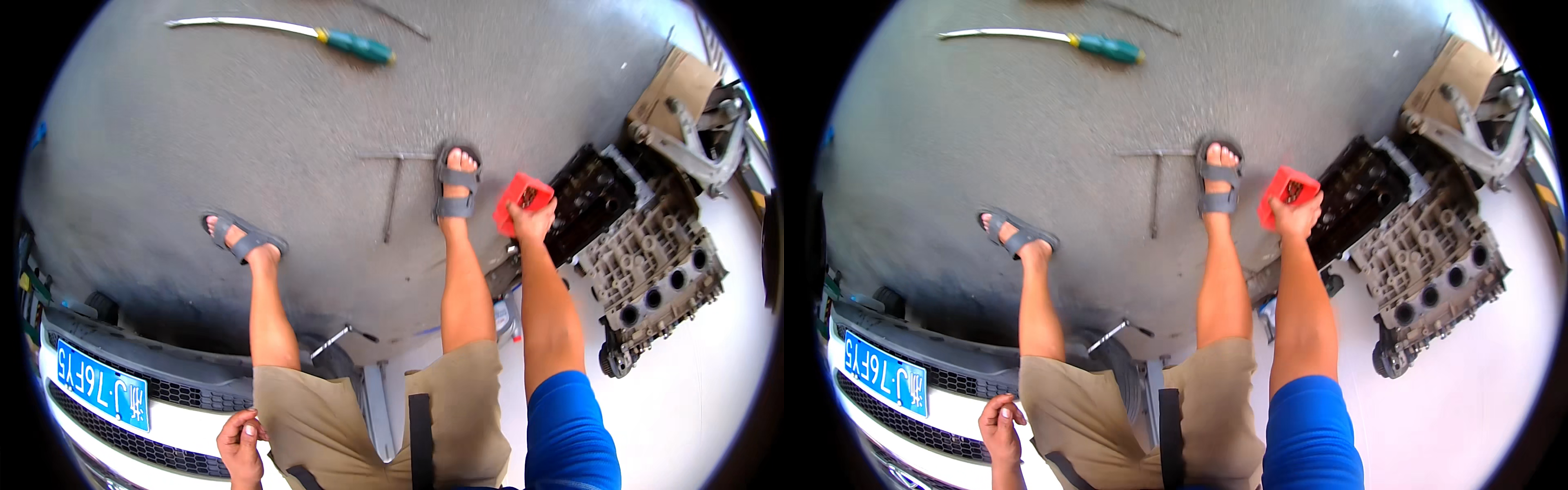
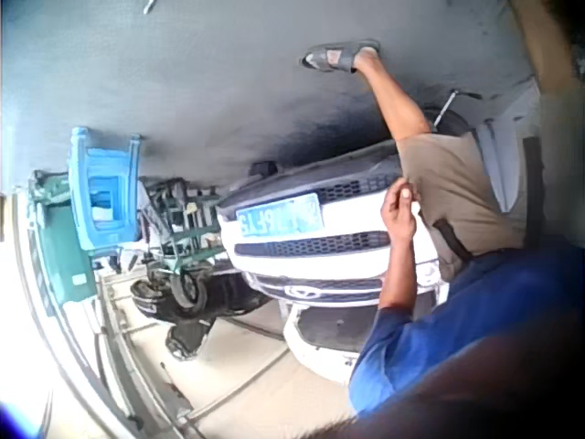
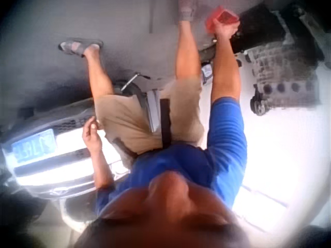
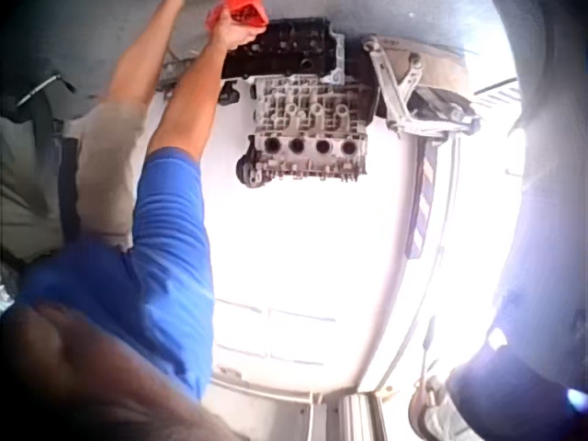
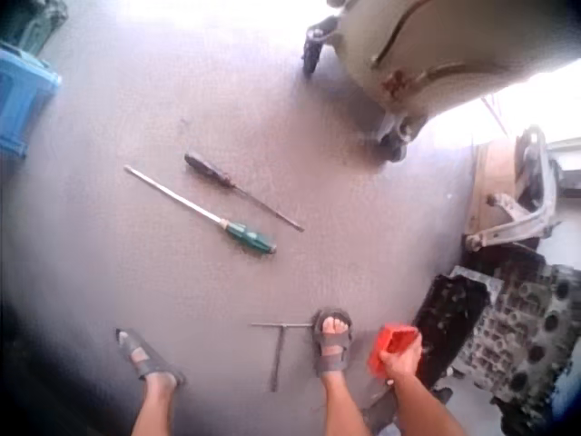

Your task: The person manipulates small components on an engine block and uses a screwdriver and a socket wrench to work on the valvetrain of a car engine.

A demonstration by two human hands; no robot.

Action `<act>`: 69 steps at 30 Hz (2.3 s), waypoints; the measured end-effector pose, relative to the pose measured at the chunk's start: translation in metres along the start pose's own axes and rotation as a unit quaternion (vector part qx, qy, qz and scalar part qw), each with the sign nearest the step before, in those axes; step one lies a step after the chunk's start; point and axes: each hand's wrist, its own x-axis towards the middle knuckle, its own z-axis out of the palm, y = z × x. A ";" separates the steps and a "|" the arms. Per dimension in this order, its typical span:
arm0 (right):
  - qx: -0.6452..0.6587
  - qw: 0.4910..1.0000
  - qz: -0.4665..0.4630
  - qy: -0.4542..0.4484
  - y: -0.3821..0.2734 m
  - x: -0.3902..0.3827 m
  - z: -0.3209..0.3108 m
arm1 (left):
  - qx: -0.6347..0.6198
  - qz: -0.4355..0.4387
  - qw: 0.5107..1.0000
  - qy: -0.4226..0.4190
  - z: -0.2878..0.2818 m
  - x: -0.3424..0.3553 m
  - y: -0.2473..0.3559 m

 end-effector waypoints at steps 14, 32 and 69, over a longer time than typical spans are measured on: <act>-0.181 0.914 -0.349 0.101 -0.268 -0.400 -0.300 | -0.458 0.155 0.875 0.015 -0.263 -0.145 0.001; -0.146 0.581 -0.800 0.011 -0.972 -0.893 -0.282 | -0.575 0.024 0.737 0.353 -0.507 -0.146 0.169; -0.234 0.366 -0.862 -0.262 -1.042 -0.995 -0.278 | -0.579 0.076 0.753 0.303 -0.549 -0.147 0.315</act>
